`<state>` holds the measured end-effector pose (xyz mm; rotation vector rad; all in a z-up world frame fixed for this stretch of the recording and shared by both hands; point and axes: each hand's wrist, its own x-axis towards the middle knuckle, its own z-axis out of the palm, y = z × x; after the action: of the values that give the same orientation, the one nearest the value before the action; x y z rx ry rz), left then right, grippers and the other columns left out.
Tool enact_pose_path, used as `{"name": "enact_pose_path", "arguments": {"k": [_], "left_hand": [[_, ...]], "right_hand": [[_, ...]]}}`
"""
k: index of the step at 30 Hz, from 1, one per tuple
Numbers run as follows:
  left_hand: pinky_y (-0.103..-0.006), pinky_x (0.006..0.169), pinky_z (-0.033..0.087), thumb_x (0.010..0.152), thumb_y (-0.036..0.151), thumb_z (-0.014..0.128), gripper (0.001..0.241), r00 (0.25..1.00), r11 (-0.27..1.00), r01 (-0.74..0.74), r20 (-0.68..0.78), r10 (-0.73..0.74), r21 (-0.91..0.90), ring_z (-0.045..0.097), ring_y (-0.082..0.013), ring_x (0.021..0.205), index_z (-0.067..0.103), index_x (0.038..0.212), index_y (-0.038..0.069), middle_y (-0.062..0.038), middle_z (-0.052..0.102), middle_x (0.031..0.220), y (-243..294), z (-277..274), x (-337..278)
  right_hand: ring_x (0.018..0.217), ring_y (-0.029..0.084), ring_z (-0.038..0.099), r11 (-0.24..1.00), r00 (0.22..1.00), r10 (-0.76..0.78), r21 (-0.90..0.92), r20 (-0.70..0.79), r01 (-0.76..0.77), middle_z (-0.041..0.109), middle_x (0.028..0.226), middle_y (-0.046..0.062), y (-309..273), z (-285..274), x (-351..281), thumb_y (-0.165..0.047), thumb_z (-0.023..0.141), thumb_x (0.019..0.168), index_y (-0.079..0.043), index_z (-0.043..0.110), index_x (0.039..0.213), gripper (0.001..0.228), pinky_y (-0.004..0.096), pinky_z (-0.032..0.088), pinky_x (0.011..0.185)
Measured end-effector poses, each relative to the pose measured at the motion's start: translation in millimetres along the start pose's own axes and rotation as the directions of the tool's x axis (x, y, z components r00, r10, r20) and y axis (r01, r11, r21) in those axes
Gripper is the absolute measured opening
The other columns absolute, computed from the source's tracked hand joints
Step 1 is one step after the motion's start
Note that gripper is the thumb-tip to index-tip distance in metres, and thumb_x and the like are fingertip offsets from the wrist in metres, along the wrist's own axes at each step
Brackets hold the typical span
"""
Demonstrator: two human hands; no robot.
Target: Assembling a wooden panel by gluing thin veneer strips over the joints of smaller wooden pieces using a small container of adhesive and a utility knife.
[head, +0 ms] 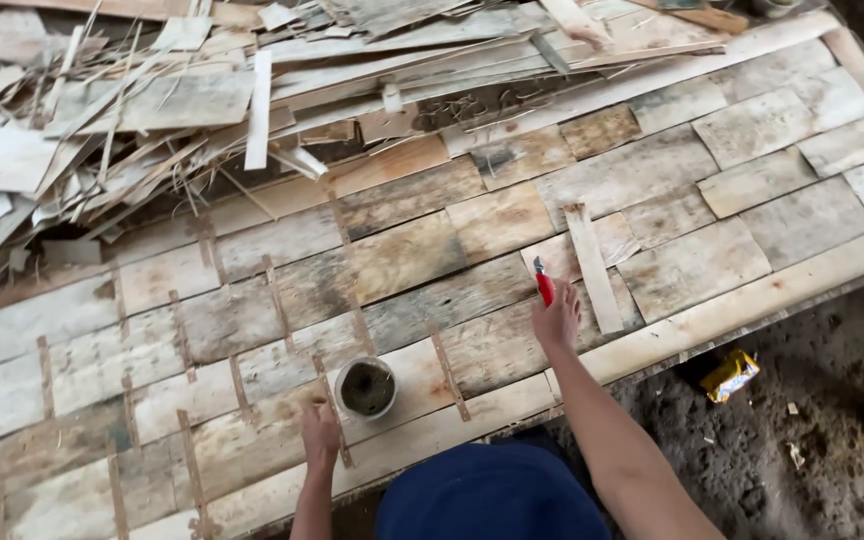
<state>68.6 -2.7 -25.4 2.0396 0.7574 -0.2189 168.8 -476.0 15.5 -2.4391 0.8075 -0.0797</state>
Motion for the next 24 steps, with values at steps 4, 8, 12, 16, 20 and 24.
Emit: {"name": "enact_pose_path", "arguments": {"k": [4,8,12,16,20,24], "left_hand": [[-0.0441,0.081,0.039,0.099,0.024,0.043,0.023,0.996,0.999,0.043,0.083,-0.043,0.002,0.056,-0.0313,0.089,0.060,0.096,0.008,-0.015,0.063,0.092,35.6,-0.7,-30.4],[-0.0462,0.087,0.048,0.098,0.049,0.055,0.047,0.982,0.984,0.178,0.070,-0.178,0.016,0.064,-0.0338,0.108,0.062,0.123,0.009,-0.016,0.070,0.117,53.8,5.5,-49.9],[-0.0498,0.095,0.048,0.103,0.034,0.051,0.042,0.991,0.988,0.134,-0.019,-0.133,0.082,0.064,-0.0361,0.116,0.064,0.136,0.011,-0.016,0.070,0.126,24.5,22.9,-38.9],[-0.0499,0.097,0.046,0.104,0.033,0.051,0.044,0.981,0.982,0.189,-0.060,-0.187,0.029,0.062,-0.0376,0.120,0.065,0.136,0.006,-0.018,0.068,0.131,36.1,26.7,-44.1],[-0.0497,0.095,0.046,0.104,0.025,0.051,0.039,0.962,0.970,0.234,-0.132,-0.240,-0.058,0.061,-0.0359,0.118,0.068,0.134,0.006,-0.017,0.068,0.130,74.0,30.0,-61.1],[-0.0477,0.095,0.044,0.103,0.028,0.048,0.035,0.953,0.957,0.277,-0.107,-0.285,-0.082,0.060,-0.0361,0.119,0.068,0.128,0.011,-0.017,0.068,0.127,106.5,46.3,-82.8]], "right_hand": [[0.128,0.036,0.048,1.000,0.990,0.000,-0.005,0.142,0.001,0.050,0.140,0.011,19.0,-5.2,17.2,-0.035,0.073,0.090,-0.015,0.048,0.144,0.063,0.056,0.046,0.097],[0.117,0.033,0.054,1.000,0.983,-0.004,-0.004,0.184,0.005,0.061,0.123,0.009,34.5,-1.4,34.1,-0.029,0.078,0.084,-0.018,0.057,0.127,0.050,0.051,0.048,0.088],[0.100,0.038,0.065,0.995,0.975,-0.007,0.103,0.223,-0.017,0.067,0.114,0.013,46.3,-1.1,54.1,-0.018,0.066,0.082,-0.013,0.057,0.116,0.036,0.050,0.048,0.085],[0.113,0.042,0.057,0.988,0.984,-0.021,0.155,0.180,-0.007,0.057,0.118,0.020,71.5,-1.5,79.5,-0.012,0.054,0.090,-0.003,0.057,0.115,0.026,0.052,0.043,0.100],[0.105,0.046,0.055,0.984,0.998,0.032,0.172,0.062,-0.042,0.047,0.122,0.024,76.6,-32.4,98.4,-0.021,0.065,0.087,0.001,0.047,0.119,0.042,0.058,0.049,0.085],[0.114,0.043,0.056,0.993,0.979,0.113,0.018,0.169,-0.118,0.040,0.130,0.018,80.4,-58.1,115.1,-0.043,0.085,0.077,-0.002,0.039,0.131,0.081,0.058,0.054,0.080]]}}
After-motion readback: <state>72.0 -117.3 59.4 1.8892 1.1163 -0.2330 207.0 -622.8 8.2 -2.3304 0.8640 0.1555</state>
